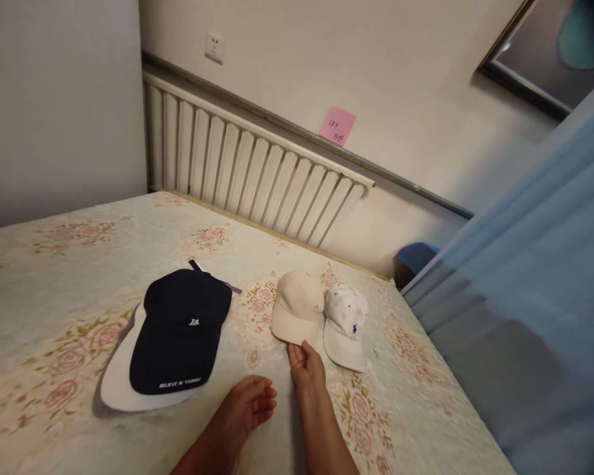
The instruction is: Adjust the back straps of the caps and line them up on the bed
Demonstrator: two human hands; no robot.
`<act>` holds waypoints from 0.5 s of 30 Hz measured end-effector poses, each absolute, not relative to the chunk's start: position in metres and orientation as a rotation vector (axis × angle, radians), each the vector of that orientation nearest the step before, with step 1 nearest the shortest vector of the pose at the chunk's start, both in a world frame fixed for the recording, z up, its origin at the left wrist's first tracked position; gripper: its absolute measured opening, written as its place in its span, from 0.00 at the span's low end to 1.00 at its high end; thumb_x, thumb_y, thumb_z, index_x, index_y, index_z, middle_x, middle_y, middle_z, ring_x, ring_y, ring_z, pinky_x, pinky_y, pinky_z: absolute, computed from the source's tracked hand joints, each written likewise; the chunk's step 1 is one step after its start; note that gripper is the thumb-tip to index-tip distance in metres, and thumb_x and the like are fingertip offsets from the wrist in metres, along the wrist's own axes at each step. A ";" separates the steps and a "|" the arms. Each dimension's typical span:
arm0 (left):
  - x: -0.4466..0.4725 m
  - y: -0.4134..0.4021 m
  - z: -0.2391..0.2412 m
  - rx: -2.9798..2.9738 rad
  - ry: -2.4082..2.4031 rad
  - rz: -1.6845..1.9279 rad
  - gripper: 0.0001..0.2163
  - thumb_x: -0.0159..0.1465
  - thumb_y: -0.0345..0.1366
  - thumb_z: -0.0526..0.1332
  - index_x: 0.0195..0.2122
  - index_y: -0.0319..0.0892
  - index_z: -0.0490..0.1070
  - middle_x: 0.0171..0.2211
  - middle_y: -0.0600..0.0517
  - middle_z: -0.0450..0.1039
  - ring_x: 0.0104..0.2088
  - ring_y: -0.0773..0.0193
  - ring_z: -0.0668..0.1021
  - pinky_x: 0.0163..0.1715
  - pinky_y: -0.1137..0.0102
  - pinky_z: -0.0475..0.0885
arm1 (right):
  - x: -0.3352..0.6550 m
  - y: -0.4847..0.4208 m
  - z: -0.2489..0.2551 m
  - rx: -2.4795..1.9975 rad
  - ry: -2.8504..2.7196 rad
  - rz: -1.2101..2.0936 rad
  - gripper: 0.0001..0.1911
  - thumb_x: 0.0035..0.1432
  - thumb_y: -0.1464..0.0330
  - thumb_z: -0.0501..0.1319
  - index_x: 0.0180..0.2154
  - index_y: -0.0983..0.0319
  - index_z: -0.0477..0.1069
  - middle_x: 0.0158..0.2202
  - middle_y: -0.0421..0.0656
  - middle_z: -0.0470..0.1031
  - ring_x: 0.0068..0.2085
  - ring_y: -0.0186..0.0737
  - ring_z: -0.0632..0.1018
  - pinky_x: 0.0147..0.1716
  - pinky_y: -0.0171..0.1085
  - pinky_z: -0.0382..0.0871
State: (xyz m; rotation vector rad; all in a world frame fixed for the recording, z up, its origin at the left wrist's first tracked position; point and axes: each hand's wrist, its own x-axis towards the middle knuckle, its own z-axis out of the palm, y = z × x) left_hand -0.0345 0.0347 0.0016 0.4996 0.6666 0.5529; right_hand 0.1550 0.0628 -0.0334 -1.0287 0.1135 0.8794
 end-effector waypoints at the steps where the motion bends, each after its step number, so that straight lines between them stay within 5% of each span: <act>1: -0.034 0.035 0.001 0.501 0.670 0.550 0.14 0.50 0.39 0.67 0.32 0.39 0.67 0.29 0.50 0.74 0.29 0.65 0.76 0.34 0.71 0.68 | 0.155 0.062 -0.033 -1.032 0.111 0.877 0.08 0.44 0.77 0.61 0.27 0.61 0.66 0.26 0.41 0.76 0.35 0.38 0.80 0.41 0.40 0.76; 15: -0.034 0.034 -0.003 0.517 0.671 0.565 0.11 0.53 0.38 0.65 0.33 0.39 0.67 0.30 0.49 0.74 0.29 0.65 0.76 0.34 0.70 0.68 | 0.155 0.049 -0.032 -1.021 0.133 0.852 0.08 0.43 0.77 0.62 0.27 0.61 0.67 0.25 0.40 0.76 0.33 0.39 0.80 0.38 0.38 0.77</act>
